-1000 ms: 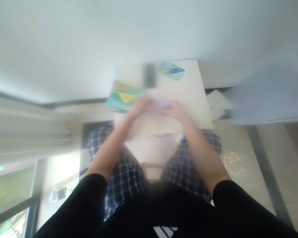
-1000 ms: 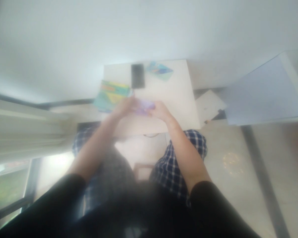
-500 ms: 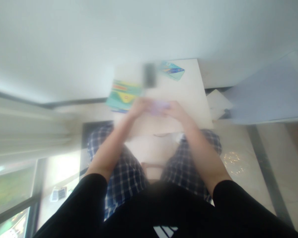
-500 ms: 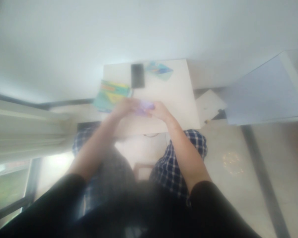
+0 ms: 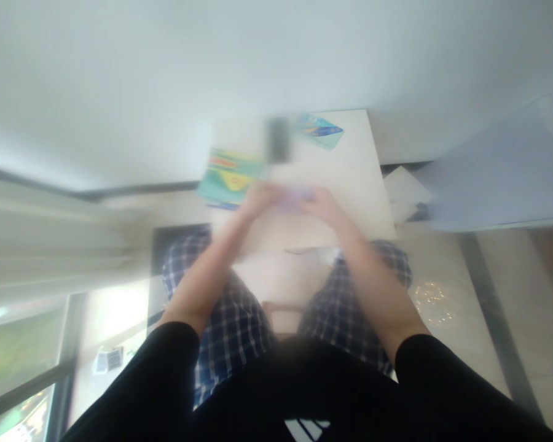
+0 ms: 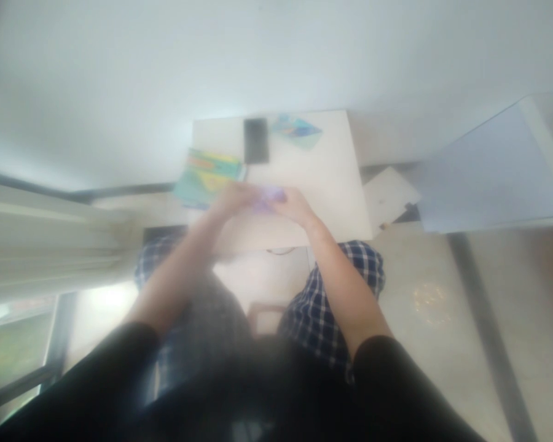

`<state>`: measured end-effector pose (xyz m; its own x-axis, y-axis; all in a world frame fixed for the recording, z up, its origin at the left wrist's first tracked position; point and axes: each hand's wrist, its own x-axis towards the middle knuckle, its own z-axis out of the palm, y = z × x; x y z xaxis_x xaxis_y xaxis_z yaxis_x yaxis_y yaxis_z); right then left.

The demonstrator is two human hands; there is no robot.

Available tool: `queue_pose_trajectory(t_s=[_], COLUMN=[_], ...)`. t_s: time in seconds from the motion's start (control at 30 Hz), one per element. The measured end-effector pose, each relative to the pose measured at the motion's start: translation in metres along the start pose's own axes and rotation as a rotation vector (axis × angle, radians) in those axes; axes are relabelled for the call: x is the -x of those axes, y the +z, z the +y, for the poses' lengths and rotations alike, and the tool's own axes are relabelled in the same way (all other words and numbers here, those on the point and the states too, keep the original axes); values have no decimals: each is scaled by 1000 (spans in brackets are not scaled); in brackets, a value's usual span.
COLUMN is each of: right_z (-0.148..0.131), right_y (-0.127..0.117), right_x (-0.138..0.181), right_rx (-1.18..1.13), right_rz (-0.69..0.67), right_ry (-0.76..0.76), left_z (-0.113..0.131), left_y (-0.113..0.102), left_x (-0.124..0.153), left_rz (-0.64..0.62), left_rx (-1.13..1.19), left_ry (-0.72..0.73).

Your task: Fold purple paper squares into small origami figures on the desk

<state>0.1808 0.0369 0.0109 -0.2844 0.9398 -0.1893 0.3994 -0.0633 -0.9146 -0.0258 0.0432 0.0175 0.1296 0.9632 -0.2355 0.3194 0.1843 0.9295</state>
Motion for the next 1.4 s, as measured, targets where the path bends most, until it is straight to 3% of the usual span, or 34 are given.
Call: queue_pose_trajectory(t_s=[0.13, 0.27, 0.53, 0.7, 0.97, 1.2, 1.4], right_z=[5, 8, 4, -2, 2, -3, -1], right_y=[3, 3, -1, -1, 2, -9, -9], right_x=[-4, -7, -6, -5, -8, -6, -6], right_rx=[-68, 8, -67, -6, -49, -126, -141], right_rz=[102, 148, 98, 205, 281, 237, 196], right_ry=[5, 59, -10, -20, -18, 50, 54], left_z=[-8, -12, -13, -13, -6, 3, 1], left_y=[10, 14, 3, -4, 14, 7, 1], left_x=[-3, -3, -7, -12, -6, -1, 2], left_rz=[67, 8, -126, -211, -82, -256, -361], left_rx=[42, 65, 169, -92, -44, 35, 118], left_ry=[-8, 27, 1, -34, -59, 54, 23])
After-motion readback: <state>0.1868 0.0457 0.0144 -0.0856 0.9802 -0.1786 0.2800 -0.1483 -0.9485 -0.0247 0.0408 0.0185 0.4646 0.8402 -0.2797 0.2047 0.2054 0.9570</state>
